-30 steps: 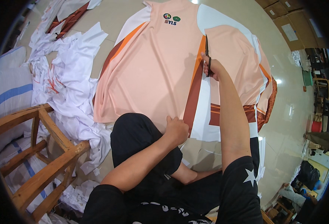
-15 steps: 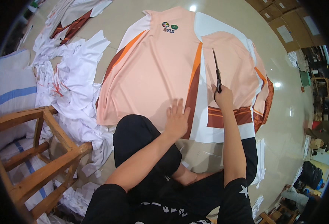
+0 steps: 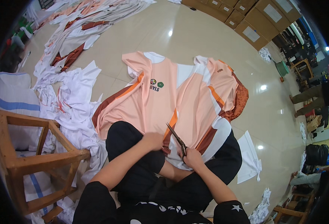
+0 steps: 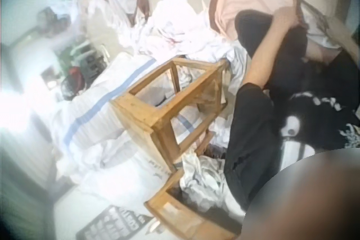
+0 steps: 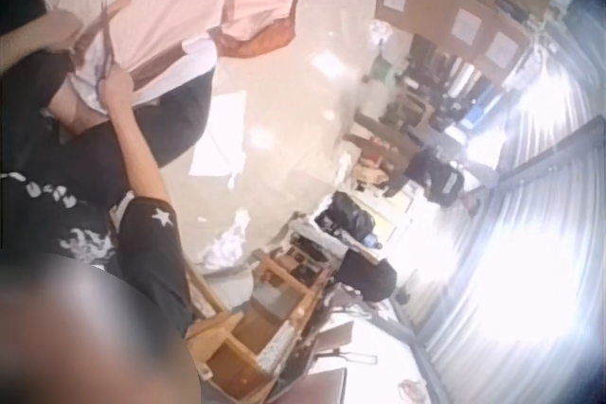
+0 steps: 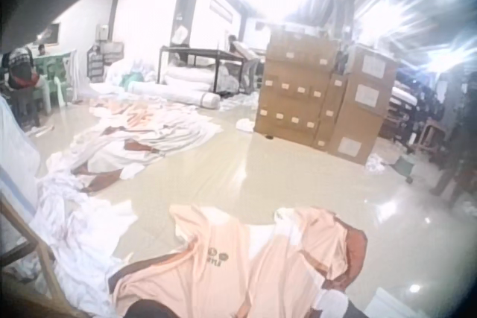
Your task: The person sits on the floor and uses scissors to cut a peach-colored t-shirt. They cut along the seams and remove sections of the shirt, including the sleeves and side panels, creating separate fabric pieces.
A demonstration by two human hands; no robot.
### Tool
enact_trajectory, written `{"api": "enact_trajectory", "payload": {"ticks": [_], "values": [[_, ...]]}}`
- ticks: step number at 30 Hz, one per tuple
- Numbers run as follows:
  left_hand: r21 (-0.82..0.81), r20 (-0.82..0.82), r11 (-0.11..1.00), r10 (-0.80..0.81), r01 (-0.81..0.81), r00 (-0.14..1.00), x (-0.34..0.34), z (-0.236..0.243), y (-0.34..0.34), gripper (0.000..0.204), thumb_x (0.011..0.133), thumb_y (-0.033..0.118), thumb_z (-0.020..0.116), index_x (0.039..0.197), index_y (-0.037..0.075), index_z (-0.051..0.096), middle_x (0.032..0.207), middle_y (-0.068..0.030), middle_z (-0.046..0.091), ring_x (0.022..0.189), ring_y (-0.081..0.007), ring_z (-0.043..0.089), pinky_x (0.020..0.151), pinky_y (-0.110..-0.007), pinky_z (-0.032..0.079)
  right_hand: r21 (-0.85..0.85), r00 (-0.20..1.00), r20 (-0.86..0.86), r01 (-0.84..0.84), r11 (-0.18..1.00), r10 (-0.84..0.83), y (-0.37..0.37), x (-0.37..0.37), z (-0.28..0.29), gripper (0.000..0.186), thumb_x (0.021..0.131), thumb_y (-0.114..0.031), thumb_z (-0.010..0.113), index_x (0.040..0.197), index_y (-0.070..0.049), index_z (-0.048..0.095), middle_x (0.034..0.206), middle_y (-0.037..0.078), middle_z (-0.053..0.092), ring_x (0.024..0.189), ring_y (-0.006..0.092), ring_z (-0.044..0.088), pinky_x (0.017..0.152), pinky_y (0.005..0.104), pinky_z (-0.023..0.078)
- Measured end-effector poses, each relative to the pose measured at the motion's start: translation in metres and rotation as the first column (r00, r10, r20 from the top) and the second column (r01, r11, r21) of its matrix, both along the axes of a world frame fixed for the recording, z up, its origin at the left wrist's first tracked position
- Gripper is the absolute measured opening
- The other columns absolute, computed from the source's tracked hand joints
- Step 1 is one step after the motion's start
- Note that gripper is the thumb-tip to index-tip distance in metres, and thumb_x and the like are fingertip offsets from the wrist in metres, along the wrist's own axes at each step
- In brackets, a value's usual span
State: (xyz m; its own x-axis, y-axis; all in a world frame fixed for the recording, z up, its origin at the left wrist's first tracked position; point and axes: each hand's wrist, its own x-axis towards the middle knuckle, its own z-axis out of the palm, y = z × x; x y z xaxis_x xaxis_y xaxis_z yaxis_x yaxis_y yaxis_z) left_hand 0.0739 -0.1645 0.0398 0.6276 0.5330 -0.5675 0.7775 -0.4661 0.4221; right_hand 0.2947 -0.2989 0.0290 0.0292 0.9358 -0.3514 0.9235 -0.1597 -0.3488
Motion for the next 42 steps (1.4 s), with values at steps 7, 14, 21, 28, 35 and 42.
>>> {"api": "enact_trajectory", "payload": {"ticks": [7,14,21,28,35,42], "values": [[0.481,-0.151,0.866,0.232,-0.134,0.961,-0.025,-0.045,0.065,0.076,0.078,0.034,0.075,0.142,0.008,0.045,0.154,-0.0222,0.031,0.141,-0.0395,0.032,0.105,-0.055,0.04,0.312,0.992,-0.121,0.078,0.947,-0.041,0.069,0.035,-0.01,0.032,0.088,-0.026,0.064,0.094,0.002,0.052,0.089,0.026,0.062,0.084,0.0448,0.062,0.071,0.0516,0.048],[-0.156,-0.544,0.985,-0.021,-0.077,0.839,-0.052,-0.029,0.115,0.056,0.079,0.03,0.072,0.13,0.011,0.062,0.138,-0.0226,0.055,0.124,-0.0309,0.057,0.095,-0.053,0.049,-0.028,0.979,0.196,0.061,0.998,-0.054,0.029,0.023,0.001,0.043,0.086,-0.04,0.068,0.092,0.002,0.058,0.082,0.024,0.067,0.08,0.0428,0.066,0.072,0.0519,0.052],[0.406,0.426,0.849,0.152,-0.339,0.892,-0.047,-0.038,0.168,0.034,0.082,0.027,0.069,0.107,0.004,0.063,0.1,-0.0138,0.065,0.093,-0.0295,0.065,0.084,-0.041,0.051,0.294,0.99,-0.095,0.126,0.948,-0.102,0.108,0.016,0.004,0.039,0.087,-0.034,0.069,0.093,0.002,0.054,0.083,0.022,0.061,0.078,0.0434,0.062,0.068,0.0501,0.048],[0.581,0.348,0.678,0.294,-0.451,0.89,-0.047,-0.077,0.189,0.055,0.08,0.042,0.073,0.12,0.006,0.058,0.136,-0.0163,0.049,0.131,-0.0387,0.041,0.104,-0.061,0.035,0.384,0.992,-0.093,0.117,0.916,-0.087,0.218,0.036,-0.036,0.035,0.086,-0.03,0.069,0.094,0.001,0.053,0.086,0.021,0.061,0.084,0.0403,0.061,0.073,0.0485,0.047],[0.533,0.144,0.663,0.541,-0.525,0.829,-0.055,-0.095,0.202,0.102,0.077,0.07,0.063,0.151,0.007,0.031,0.157,-0.0303,0.014,0.145,-0.0479,0.013,0.112,-0.066,0.013,0.373,0.929,0.006,0.342,0.862,-0.371,0.201,0.06,-0.046,0.032,0.084,-0.025,0.068,0.095,0.003,0.056,0.09,0.023,0.065,0.089,0.0407,0.063,0.078,0.0492,0.048],[0.599,0.048,0.718,0.411,-0.356,0.91,-0.028,-0.048,0.149,0.109,0.073,0.069,0.068,0.152,0.005,0.029,0.158,-0.0285,0.012,0.146,-0.0499,0.008,0.112,-0.068,0.013,0.371,0.908,-0.22,0.417,0.83,-0.357,0.168,0.065,-0.032,0.028,0.085,-0.021,0.067,0.094,0.004,0.057,0.086,0.021,0.065,0.083,0.0372,0.064,0.075,0.0457,0.048]]}}
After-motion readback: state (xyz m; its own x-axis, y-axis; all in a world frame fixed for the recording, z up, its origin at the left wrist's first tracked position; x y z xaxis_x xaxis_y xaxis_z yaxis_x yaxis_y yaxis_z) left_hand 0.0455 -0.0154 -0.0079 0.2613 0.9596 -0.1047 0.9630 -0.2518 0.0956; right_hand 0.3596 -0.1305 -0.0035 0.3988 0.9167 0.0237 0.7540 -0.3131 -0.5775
